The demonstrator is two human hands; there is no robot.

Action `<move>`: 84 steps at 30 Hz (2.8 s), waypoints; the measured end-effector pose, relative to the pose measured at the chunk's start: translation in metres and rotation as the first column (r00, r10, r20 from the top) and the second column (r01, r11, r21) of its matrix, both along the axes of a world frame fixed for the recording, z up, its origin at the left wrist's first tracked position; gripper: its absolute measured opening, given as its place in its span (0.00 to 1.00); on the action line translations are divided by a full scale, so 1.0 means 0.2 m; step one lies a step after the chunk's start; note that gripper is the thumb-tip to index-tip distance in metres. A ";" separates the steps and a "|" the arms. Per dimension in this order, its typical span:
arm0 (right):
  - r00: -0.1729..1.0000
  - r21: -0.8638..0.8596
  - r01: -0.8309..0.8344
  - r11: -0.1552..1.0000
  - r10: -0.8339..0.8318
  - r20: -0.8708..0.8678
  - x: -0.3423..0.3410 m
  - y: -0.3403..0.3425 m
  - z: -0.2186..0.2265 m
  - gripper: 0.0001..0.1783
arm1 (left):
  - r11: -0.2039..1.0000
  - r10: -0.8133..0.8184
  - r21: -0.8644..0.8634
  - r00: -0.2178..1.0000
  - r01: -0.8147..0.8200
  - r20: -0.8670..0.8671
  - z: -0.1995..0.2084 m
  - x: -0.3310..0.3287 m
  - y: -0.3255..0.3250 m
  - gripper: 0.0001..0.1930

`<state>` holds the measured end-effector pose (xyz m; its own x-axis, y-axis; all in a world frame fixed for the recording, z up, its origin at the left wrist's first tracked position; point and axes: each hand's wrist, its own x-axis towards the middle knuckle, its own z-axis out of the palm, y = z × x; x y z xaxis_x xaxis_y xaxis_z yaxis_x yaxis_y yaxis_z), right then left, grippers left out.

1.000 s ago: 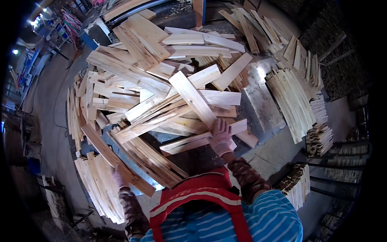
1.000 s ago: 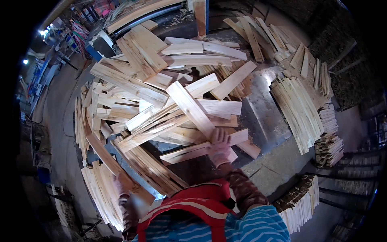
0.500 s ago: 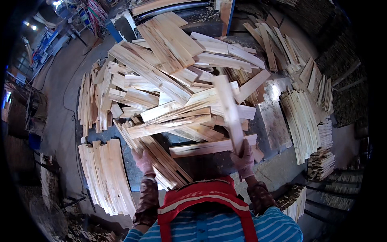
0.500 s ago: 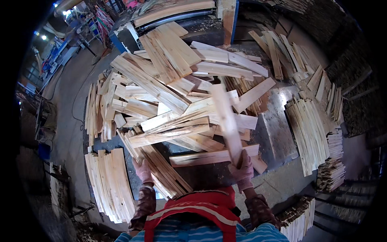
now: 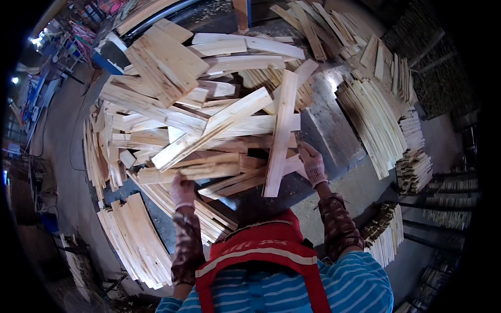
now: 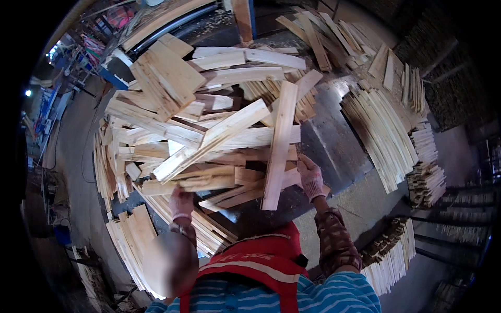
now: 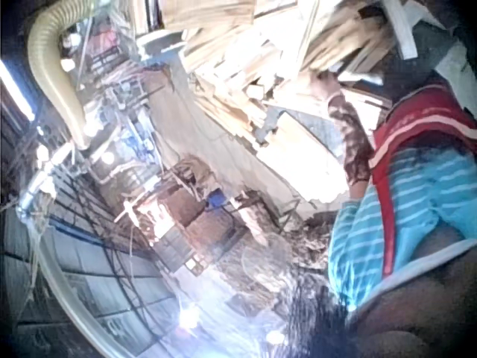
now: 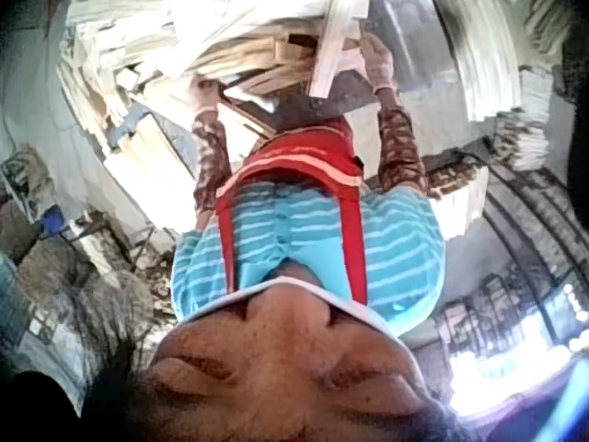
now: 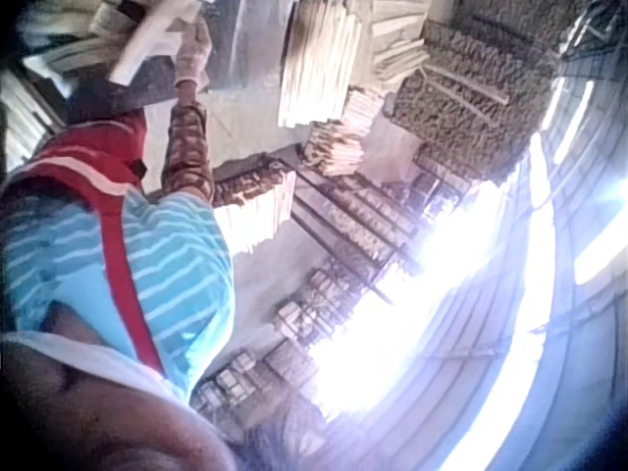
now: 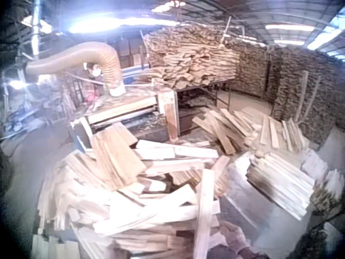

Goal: The person sorts and stacks light-colored wooden planks on a metal workbench in a workshop. They repeatedly pick up planks from a pile, align them, and place them into a neat stack, occasionally moving the stack to a nearby rack.

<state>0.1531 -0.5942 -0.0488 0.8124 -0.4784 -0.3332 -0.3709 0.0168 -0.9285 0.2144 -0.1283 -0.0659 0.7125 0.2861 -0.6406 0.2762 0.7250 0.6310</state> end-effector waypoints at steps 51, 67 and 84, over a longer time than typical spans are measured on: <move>0.905 0.287 -0.377 0.881 0.285 0.317 1.14 1.11 0.66 0.19 | 0.974 0.067 0.190 0.952 -0.128 0.298 0.52 -0.37 0.41 0.24; 0.825 -0.495 -0.348 0.796 0.511 0.242 1.03 0.84 0.33 0.32 | 0.976 -0.136 0.206 0.932 0.068 0.336 0.77 -0.01 -0.05 0.38; 0.748 -0.291 -0.630 0.720 0.663 0.021 0.84 1.00 0.53 0.29 | 0.902 0.214 -0.423 0.763 0.086 0.610 0.62 -0.34 0.30 0.42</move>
<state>0.3206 -0.3934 0.0563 0.9786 0.1261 -0.1628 -0.0953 -0.4238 -0.9007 0.1467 -0.0678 0.0576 0.9787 0.1700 -0.1155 -0.1314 0.9496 0.2845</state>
